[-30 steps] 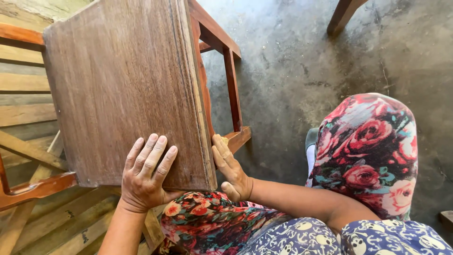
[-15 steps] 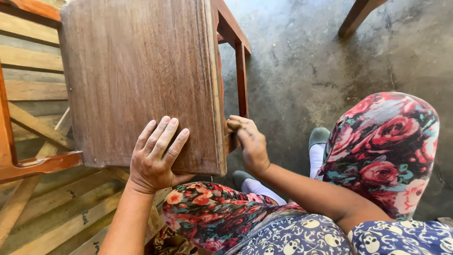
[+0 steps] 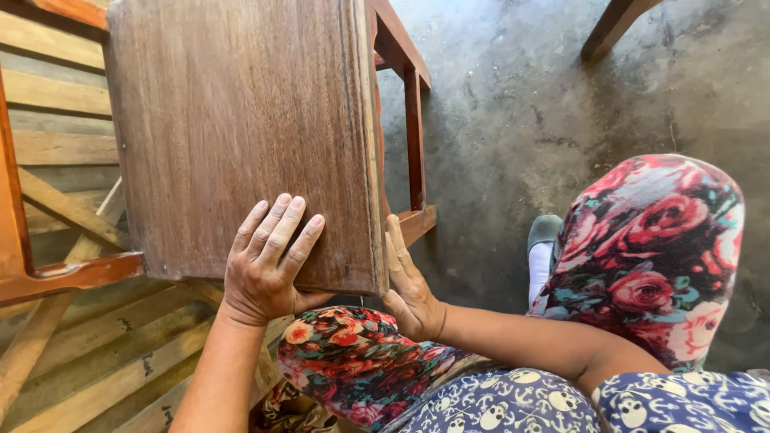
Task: Sanding a wooden chair with sandpaper to prepare the surface
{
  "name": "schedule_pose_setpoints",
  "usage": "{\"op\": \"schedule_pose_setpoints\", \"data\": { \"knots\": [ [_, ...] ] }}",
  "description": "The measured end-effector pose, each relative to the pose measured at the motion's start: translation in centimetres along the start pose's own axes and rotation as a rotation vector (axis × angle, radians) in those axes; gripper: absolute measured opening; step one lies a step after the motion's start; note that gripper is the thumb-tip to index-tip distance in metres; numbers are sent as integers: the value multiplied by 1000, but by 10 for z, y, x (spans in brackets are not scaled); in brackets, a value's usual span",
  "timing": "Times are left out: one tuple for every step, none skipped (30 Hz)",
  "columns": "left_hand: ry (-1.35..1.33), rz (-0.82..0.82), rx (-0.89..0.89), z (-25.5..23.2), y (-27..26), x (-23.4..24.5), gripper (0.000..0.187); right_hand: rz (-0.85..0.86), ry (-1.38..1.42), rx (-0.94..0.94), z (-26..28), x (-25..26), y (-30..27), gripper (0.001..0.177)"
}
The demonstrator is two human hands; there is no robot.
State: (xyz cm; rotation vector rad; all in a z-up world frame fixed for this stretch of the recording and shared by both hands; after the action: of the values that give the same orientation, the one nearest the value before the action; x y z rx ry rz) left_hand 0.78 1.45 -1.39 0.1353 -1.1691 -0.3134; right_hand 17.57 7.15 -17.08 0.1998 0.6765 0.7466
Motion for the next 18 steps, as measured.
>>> {"op": "schedule_pose_setpoints", "data": {
  "knots": [
    [-2, -2, 1, 0, 1, 0, 86, 78, -32, 25, 0, 4, 0, 70],
    [-4, -4, 3, 1, 2, 0, 86, 156, -65, 48, 1, 9, 0, 79],
    [-5, -6, 0, 2, 2, -1, 86, 153, -67, 51, -21, 10, 17, 79],
    [-1, -4, -7, 3, 1, -1, 87, 100, 29, 16, -42, 11, 34, 81],
    [2, 2, -7, 1, -1, -1, 88, 51, 126, -24, -63, 14, 48, 82],
    [1, 3, -4, 1, 0, -4, 88, 53, 126, -27, -54, 18, 63, 82],
    [6, 8, -9, 2, -1, -3, 90, 55, 110, -4, -43, 19, 76, 77],
    [10, 13, -15, 2, 0, -3, 93, 58, 94, 18, -32, 22, 89, 72],
    [7, 12, -28, 2, 1, -3, 93, 45, 91, 23, -24, 16, 67, 72],
    [1, 6, -27, 3, 3, -2, 92, 52, 52, 46, -15, 9, 45, 77],
    [-8, -1, -22, 2, 4, -3, 92, 61, 9, 66, -7, 3, 22, 82],
    [-16, -3, -30, 2, 4, -4, 92, 52, 2, 66, -11, 8, 18, 82],
    [-9, -5, -29, 2, 3, -5, 92, 95, -13, 84, -15, 13, 16, 77],
    [-2, -7, -28, 2, 2, -5, 92, 139, -28, 100, -20, 17, 13, 72],
    [-4, -9, -29, 4, 3, -5, 92, 138, -31, 101, -37, 21, 42, 72],
    [0, 3, -34, 6, 4, -6, 91, 90, 15, 116, -54, 26, 71, 71],
    [1, 26, -33, 3, 1, -3, 90, 43, 68, 120, -69, 29, 94, 70],
    [-5, 35, -27, -2, -2, 4, 90, 44, 71, 107, -54, 31, 91, 70]
  ]
}}
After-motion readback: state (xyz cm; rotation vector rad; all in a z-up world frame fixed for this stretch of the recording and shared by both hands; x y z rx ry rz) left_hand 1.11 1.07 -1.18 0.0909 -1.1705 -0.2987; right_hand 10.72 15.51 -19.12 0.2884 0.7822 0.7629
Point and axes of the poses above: each hand's wrist, its own y-axis towards the middle knuckle, its own x-axis out of the back of the hand, z = x × y, the point moved 1 cm from there along y, towards the middle knuckle, and after that the axes turned 14 degrees about y, right-handed, at the moved point
